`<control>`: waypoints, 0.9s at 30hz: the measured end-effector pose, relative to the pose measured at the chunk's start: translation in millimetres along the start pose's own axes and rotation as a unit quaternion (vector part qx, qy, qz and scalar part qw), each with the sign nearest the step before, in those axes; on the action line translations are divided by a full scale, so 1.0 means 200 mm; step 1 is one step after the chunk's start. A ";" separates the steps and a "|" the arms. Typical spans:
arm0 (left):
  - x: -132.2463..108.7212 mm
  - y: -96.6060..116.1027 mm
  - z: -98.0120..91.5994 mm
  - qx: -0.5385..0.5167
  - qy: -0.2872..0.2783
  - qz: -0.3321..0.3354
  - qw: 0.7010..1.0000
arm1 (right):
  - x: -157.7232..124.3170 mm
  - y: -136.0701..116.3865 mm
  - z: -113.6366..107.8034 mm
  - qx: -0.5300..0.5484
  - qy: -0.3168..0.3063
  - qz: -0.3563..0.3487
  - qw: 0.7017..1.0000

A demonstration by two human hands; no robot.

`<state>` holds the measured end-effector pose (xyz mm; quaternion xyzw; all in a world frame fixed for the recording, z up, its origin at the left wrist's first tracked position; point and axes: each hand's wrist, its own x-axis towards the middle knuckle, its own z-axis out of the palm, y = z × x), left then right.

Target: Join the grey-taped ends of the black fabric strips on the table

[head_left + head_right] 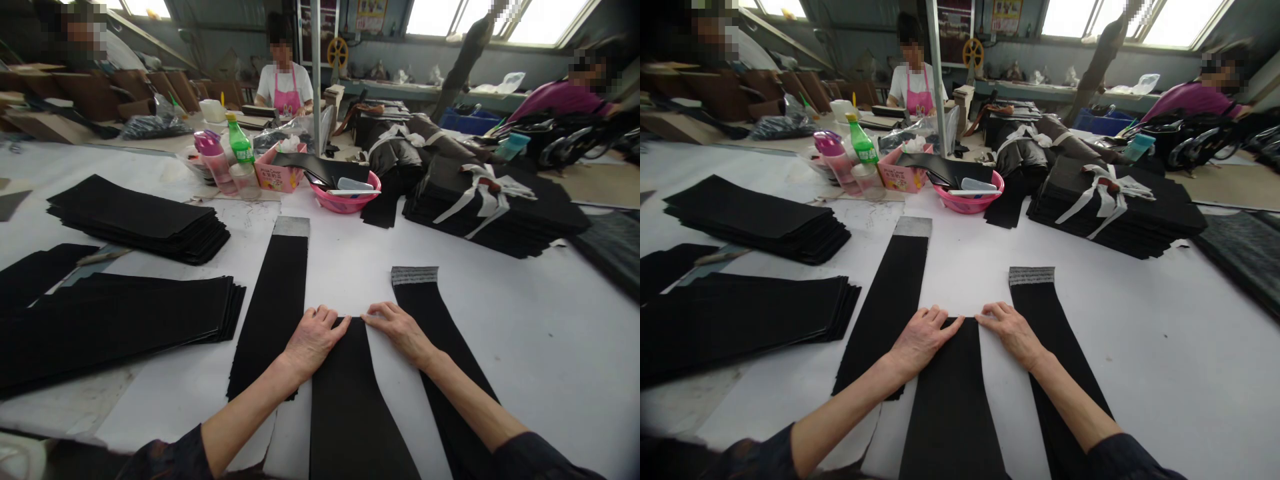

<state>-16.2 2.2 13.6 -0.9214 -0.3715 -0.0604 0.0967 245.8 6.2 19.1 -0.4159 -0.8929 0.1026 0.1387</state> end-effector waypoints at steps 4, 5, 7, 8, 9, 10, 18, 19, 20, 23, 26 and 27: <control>0.01 0.01 -0.01 -0.002 0.010 -0.001 1.000 | 0.05 -0.05 -0.01 0.007 0.035 0.021 0.999; 0.01 0.01 -0.01 -0.005 0.016 -0.002 1.000 | 0.07 -0.08 0.01 0.015 0.045 0.020 0.999; 0.00 0.00 0.00 -0.017 0.026 -0.005 1.000 | 0.14 -0.14 0.05 0.036 0.050 0.009 0.998; 0.00 0.00 0.00 -0.025 0.030 -0.008 0.999 | 0.16 -0.17 0.08 0.044 0.049 0.005 0.998; -0.01 -0.01 0.01 -0.036 0.034 -0.014 0.999 | 0.19 -0.19 0.11 0.046 0.047 0.004 0.998; -0.02 -0.02 0.01 -0.048 0.038 -0.020 0.998 | 0.21 -0.20 0.14 0.045 0.047 0.006 0.998; -0.10 -0.15 0.05 -0.099 0.072 -0.008 0.992 | 0.21 -0.19 0.20 -0.002 0.033 0.006 0.999; -0.10 -0.16 0.05 -0.095 0.074 -0.001 0.993 | 0.21 -0.19 0.19 -0.011 0.028 0.003 1.000; -0.11 -0.17 0.05 -0.091 0.076 0.005 0.993 | 0.21 -0.19 0.18 -0.018 0.022 -0.001 1.000; -0.11 -0.19 0.05 -0.077 0.081 0.020 0.993 | 0.22 -0.21 0.15 -0.034 0.003 -0.009 0.999; -0.12 -0.19 0.05 -0.067 0.087 0.030 0.994 | 0.22 -0.22 0.13 -0.046 -0.008 -0.016 0.999; -0.12 -0.19 0.05 -0.064 0.088 0.032 0.994 | 0.22 -0.22 0.13 -0.050 -0.009 -0.020 0.999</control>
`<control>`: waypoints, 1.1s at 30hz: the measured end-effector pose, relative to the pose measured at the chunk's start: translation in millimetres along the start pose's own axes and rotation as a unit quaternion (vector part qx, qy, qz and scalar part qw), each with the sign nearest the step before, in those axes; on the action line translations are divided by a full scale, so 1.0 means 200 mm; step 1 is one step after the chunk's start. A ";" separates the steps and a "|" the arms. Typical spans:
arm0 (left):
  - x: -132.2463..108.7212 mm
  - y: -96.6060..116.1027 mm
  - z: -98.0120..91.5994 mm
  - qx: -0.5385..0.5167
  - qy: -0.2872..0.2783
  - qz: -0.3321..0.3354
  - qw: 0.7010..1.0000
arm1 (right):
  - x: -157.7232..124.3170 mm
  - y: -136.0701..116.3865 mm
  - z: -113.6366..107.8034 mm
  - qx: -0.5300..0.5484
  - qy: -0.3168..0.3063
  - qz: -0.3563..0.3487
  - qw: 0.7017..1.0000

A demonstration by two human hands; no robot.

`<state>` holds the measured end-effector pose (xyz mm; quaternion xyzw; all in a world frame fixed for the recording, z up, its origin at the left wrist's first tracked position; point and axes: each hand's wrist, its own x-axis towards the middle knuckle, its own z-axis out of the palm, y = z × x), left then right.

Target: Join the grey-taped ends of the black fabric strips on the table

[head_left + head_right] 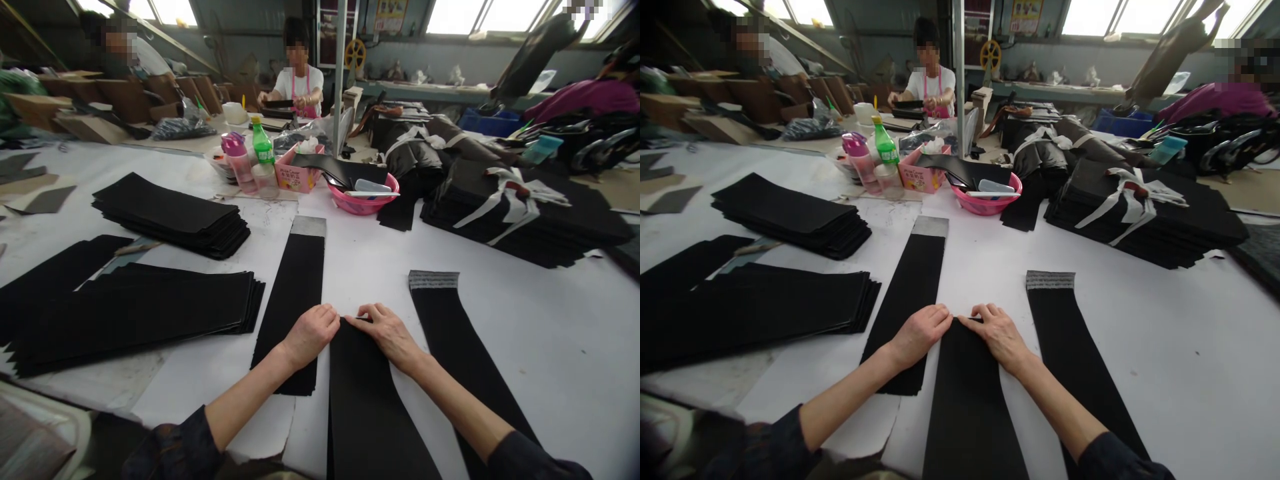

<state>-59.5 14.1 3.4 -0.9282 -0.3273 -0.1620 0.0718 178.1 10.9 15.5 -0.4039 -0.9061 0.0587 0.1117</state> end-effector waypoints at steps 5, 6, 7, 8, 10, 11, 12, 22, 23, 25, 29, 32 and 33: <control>-0.01 0.00 0.00 -0.006 -0.008 -0.014 1.000 | 0.01 0.00 -0.02 -0.007 -0.004 -0.012 1.000; -0.01 0.01 0.00 -0.008 -0.011 -0.021 1.000 | 0.01 0.00 -0.02 -0.007 -0.007 -0.013 1.000; -0.01 0.01 0.01 -0.008 -0.015 -0.024 1.000 | 0.02 0.00 -0.02 -0.008 -0.010 -0.012 1.000; -0.01 0.01 0.00 -0.005 -0.018 -0.024 1.000 | 0.02 0.00 -0.02 -0.009 -0.013 -0.012 1.000; -0.01 0.03 0.00 0.007 -0.024 -0.016 1.000 | 0.02 0.00 -0.02 -0.009 -0.017 -0.012 1.000; 0.00 0.03 -0.01 0.016 -0.027 -0.013 0.999 | 0.02 0.00 -0.02 -0.010 -0.019 -0.012 1.000; 0.00 0.04 -0.01 0.026 -0.031 -0.011 0.999 | 0.02 0.00 -0.02 -0.011 -0.020 -0.013 1.000; -0.01 0.09 -0.02 0.078 -0.037 -0.035 0.996 | 0.05 -0.04 -0.03 -0.044 -0.019 -0.025 0.999; -0.01 0.10 -0.01 0.085 -0.037 -0.039 0.995 | 0.05 -0.04 -0.03 -0.046 -0.020 -0.025 0.998; -0.01 0.11 -0.01 0.099 -0.038 -0.043 0.993 | 0.04 -0.04 -0.03 -0.044 -0.017 -0.021 0.999; -0.02 0.12 -0.01 0.113 -0.044 -0.046 0.992 | -0.02 -0.02 -0.03 -0.035 0.002 -0.007 0.999; -0.03 0.13 0.00 0.116 -0.045 -0.045 0.991 | -0.07 0.00 -0.03 -0.042 0.006 0.012 0.999; -0.03 0.13 0.00 0.117 -0.048 -0.046 0.991 | -0.09 0.01 -0.03 -0.044 0.007 0.017 0.999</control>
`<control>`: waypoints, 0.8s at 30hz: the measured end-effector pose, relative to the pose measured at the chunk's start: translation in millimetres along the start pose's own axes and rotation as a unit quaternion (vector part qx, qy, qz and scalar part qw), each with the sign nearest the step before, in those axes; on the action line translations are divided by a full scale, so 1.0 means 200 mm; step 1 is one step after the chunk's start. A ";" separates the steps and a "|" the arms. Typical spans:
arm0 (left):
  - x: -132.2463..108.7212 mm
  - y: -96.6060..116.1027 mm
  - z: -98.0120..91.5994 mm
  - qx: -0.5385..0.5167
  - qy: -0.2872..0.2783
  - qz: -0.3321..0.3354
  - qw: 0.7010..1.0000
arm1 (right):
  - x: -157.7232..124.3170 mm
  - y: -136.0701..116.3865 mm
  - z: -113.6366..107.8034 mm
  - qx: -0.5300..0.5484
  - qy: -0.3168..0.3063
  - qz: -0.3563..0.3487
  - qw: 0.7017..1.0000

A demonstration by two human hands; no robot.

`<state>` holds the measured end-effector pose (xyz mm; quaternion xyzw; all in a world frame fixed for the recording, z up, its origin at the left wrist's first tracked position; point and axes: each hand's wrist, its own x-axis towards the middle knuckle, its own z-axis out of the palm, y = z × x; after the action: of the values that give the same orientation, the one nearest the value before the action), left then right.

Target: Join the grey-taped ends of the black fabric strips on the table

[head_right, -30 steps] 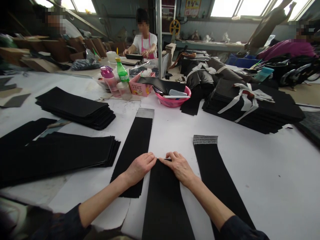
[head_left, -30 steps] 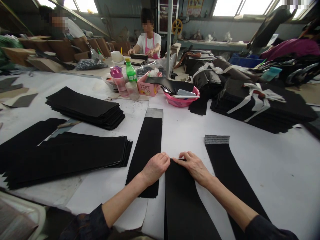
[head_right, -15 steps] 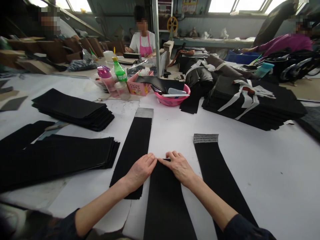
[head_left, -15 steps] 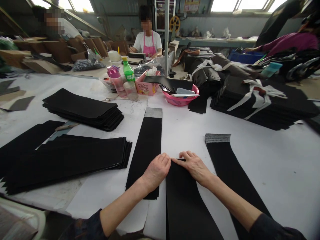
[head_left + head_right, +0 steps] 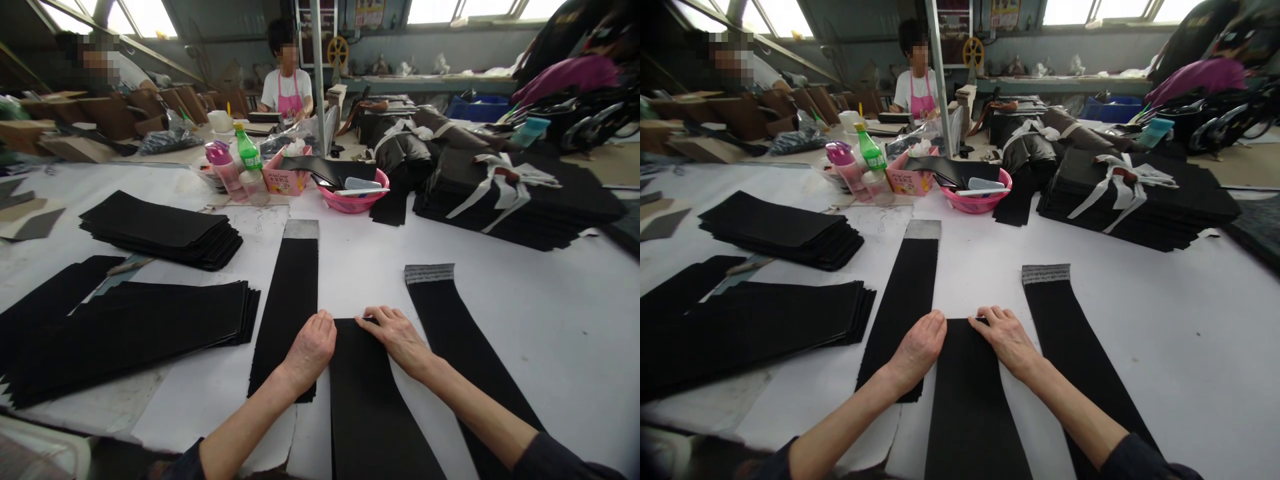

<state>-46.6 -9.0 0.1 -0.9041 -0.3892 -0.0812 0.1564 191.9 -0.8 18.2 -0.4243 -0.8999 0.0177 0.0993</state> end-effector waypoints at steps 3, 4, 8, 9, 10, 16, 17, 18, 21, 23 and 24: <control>0.01 0.00 0.00 -0.010 -0.012 -0.005 1.000 | -0.02 0.01 0.00 0.004 0.001 0.011 1.000; 0.01 0.00 -0.01 -0.017 -0.017 -0.006 1.000 | -0.02 0.01 0.00 0.009 0.003 0.014 1.000; 0.04 0.01 -0.04 -0.043 -0.025 -0.002 0.999 | -0.01 0.00 0.00 0.022 0.020 0.017 0.999; 0.05 0.01 -0.04 -0.047 -0.026 -0.004 0.999 | -0.01 0.00 0.00 0.019 0.024 0.018 0.999; 0.05 0.02 -0.05 -0.049 -0.026 -0.008 0.998 | -0.02 0.00 0.00 0.015 0.027 0.021 0.999; 0.03 0.04 -0.05 -0.006 -0.010 -0.018 1.000 | -0.09 0.04 -0.01 -0.007 0.022 0.051 0.998; 0.02 0.04 -0.05 0.002 -0.005 -0.021 1.000 | -0.11 0.05 -0.02 -0.007 0.019 0.055 0.998; 0.01 0.05 -0.04 0.007 -0.001 -0.025 1.000 | -0.12 0.06 -0.03 -0.005 0.017 0.060 0.998; -0.02 0.06 -0.03 0.015 0.010 -0.038 0.999 | -0.13 0.10 -0.07 0.006 0.001 0.099 0.995; -0.04 0.06 -0.02 0.015 0.018 -0.048 0.999 | -0.10 0.10 -0.10 0.015 -0.001 0.137 0.990; -0.05 0.07 -0.01 0.012 0.023 -0.051 0.998 | -0.08 0.09 -0.11 0.023 0.002 0.153 0.988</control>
<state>-43.8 -25.5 -3.6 -0.8789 -0.4324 -0.1050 0.1718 219.9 -2.0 34.6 -0.5545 -0.8236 0.0524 0.1070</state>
